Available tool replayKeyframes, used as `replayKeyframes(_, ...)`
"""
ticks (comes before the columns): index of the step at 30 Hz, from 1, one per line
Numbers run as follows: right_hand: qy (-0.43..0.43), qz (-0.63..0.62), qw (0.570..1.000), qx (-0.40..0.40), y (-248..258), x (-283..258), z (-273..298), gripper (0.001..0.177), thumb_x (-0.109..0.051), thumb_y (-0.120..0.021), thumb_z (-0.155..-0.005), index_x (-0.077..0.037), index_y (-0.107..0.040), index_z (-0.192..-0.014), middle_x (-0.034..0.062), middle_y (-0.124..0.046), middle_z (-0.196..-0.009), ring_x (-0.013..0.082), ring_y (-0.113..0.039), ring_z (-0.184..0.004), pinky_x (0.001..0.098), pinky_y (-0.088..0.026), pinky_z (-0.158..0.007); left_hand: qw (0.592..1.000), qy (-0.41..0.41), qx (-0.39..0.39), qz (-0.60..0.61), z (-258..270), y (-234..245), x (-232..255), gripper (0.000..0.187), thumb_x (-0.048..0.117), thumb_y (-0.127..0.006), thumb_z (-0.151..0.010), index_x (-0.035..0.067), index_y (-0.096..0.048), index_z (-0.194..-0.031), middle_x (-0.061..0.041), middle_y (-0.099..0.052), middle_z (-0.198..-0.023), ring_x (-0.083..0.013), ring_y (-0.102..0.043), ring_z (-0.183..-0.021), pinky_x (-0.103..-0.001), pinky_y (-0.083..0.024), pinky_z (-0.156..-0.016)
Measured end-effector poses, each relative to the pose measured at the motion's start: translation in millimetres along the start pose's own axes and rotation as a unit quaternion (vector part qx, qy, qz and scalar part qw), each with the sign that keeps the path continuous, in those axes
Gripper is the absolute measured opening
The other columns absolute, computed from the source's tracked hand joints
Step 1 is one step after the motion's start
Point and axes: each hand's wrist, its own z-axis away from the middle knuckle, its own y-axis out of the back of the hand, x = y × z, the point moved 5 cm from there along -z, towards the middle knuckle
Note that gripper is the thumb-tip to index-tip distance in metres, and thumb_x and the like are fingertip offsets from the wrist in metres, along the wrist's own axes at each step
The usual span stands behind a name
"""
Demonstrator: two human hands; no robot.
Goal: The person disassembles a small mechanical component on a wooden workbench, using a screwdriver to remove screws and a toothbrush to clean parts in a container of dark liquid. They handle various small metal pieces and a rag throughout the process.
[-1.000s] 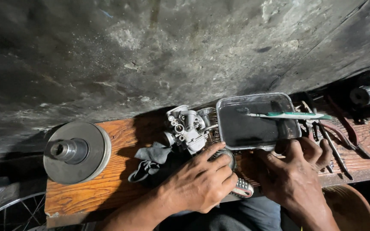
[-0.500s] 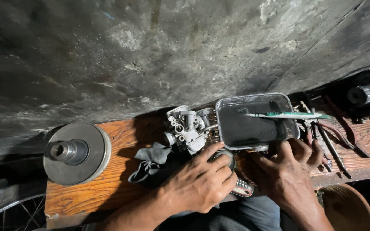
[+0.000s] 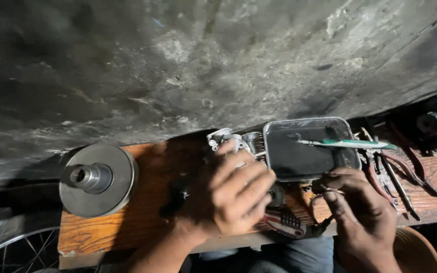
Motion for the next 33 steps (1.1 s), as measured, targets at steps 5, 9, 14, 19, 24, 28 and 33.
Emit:
replayKeyframes(5, -0.083, -0.131, 0.988, 0.018, -7, 9, 0, 0.016, -0.003, -0.068, -0.088, 0.003, -0.066, -0.102, 0.0184, -0.069, -0.115, 0.0251, -0.068, -0.106, 0.0355, -0.058, -0.097, 0.99, 0.095, 0.097, -0.035, 13, 4, -25, 0.037, 0.029, -0.056, -0.098, -0.003, -0.071, -0.109, -0.02, -0.069, -0.11, -0.039, -0.061, -0.106, -0.06, -0.047, -0.102)
replayKeyframes(9, -0.096, -0.229, 0.968, 0.028, -24, -2, 0, 0.013, 0.007, -0.068, -0.085, 0.001, -0.065, -0.097, 0.0194, -0.065, -0.106, 0.0285, -0.066, -0.095, 0.0395, -0.062, -0.09, 0.99, 0.131, 0.05, -0.032, 15, 22, -37, 0.04, 0.031, -0.059, -0.098, -0.003, -0.069, -0.115, -0.022, -0.063, -0.119, -0.0419, -0.056, -0.114, -0.057, -0.049, -0.103)
replayKeyframes(14, -0.022, -0.171, 0.984, -0.054, -23, 17, -19, 0.017, 0.003, -0.073, -0.085, -0.001, -0.07, -0.101, 0.0178, -0.07, -0.109, 0.0245, -0.069, -0.11, 0.032, -0.062, -0.093, 0.973, 0.227, -0.035, -0.023, 32, 13, -49, 0.06, 0.048, -0.062, -0.091, 0.003, -0.062, -0.13, -0.021, -0.059, -0.133, -0.0405, -0.049, -0.128, -0.058, -0.04, -0.112)
replayKeyframes(19, 0.001, -0.168, 0.979, -0.119, -47, 3, -45, 0.014, -0.001, -0.072, -0.089, -0.002, -0.073, -0.103, 0.0102, -0.072, -0.101, 0.0181, -0.069, -0.097, 0.0262, -0.057, -0.087, 0.95, 0.29, -0.11, -0.017, 43, 3, -55, 0.079, 0.058, -0.065, -0.088, 0.005, -0.051, -0.146, -0.024, -0.05, -0.147, -0.0423, -0.042, -0.137, -0.061, -0.031, -0.116)
replayKeyframes(24, 0.046, -0.046, 0.986, -0.156, -74, -13, -68, 0.015, 0.0, -0.075, -0.088, -0.006, -0.075, -0.101, 0.0042, -0.073, -0.096, 0.0124, -0.067, -0.087, 0.0232, -0.056, -0.08, 0.939, 0.321, -0.119, 0.011, 45, -2, -57, 0.08, 0.055, -0.066, -0.09, 0.004, -0.048, -0.149, -0.028, -0.048, -0.15, -0.0444, -0.043, -0.14, -0.059, -0.026, -0.12)
replayKeyframes(28, 0.026, -0.047, 0.988, -0.143, -87, -3, -76, 0.012, -0.002, -0.075, -0.089, -0.004, -0.076, -0.101, 0.0052, -0.072, -0.098, 0.0126, -0.067, -0.092, 0.023, -0.052, -0.087, 0.926, 0.36, -0.087, 0.07, 45, -8, -60, 0.079, 0.051, -0.068, -0.089, 0.003, -0.046, -0.148, -0.032, -0.048, -0.149, -0.0441, -0.043, -0.143, -0.055, -0.036, -0.115)
replayKeyframes(33, -0.012, -0.031, 0.992, -0.125, -88, 3, -81, 0.011, -0.003, -0.076, -0.089, -0.005, -0.076, -0.1, 0.002, -0.072, -0.094, 0.0095, -0.065, -0.088, 0.0227, -0.05, -0.086, 0.929, 0.351, -0.098, 0.06, 44, -10, -62, 0.087, 0.057, -0.071, -0.085, 0.002, -0.048, -0.147, -0.027, -0.048, -0.147, -0.0429, -0.049, -0.136, -0.054, -0.039, -0.113)
